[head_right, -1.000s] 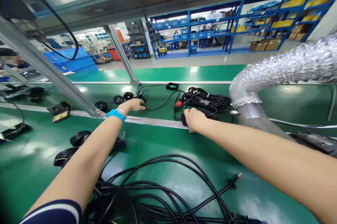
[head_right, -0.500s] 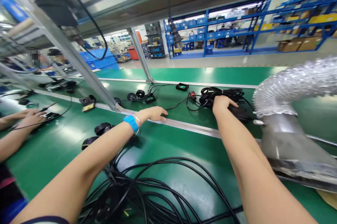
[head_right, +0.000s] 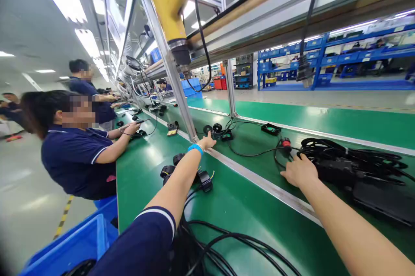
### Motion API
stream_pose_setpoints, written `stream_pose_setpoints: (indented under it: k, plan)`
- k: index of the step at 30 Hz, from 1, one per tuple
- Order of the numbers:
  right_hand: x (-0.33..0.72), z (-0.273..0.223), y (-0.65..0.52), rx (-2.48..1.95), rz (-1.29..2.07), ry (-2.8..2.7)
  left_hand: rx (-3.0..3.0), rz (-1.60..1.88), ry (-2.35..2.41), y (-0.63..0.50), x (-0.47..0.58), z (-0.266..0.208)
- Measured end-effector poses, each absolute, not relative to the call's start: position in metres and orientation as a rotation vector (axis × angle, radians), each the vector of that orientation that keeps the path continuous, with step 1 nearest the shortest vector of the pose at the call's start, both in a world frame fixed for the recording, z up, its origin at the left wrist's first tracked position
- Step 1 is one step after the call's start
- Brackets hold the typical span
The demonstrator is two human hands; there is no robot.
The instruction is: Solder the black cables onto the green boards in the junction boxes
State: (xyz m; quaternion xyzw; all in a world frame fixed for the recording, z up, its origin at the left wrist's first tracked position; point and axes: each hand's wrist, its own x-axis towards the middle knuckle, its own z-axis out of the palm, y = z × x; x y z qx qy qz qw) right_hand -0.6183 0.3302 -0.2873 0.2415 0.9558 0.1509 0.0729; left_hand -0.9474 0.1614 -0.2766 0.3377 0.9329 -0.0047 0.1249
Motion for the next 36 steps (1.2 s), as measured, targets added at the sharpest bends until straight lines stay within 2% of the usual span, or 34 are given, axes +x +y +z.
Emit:
stream_pose_setpoints:
  k: [7, 12, 20, 27, 31, 36]
  plan:
    - [-0.609, -0.307, 0.346, 0.663, 0.384, 2.863, 1.251, 0.037, 2.683, 0.225, -0.945, -0.309]
    - [-0.616, -0.281, 0.321, 0.705, 0.283, 2.82, 1.457, 0.005, 2.621, 0.218, -0.924, -0.292]
    - [-0.599, -0.218, 0.242, 0.545, 0.107, 2.722, 1.596, -0.085, 2.651, 0.069, -0.89, -0.196]
    - [-0.527, -0.213, 0.137, 0.303, 0.088, 2.747, 1.558, 0.222, 2.728, -0.123, -0.798, -0.148]
    - [-0.47, -0.244, 0.068, 0.34, -0.009, 2.677, 1.418, 0.398, 2.72, -0.22, -0.721, -0.172]
    - [-0.449, -0.285, -0.002, 0.383, 0.046, 2.845, 1.345, 0.563, 2.762, -0.249, -0.647, -0.247]
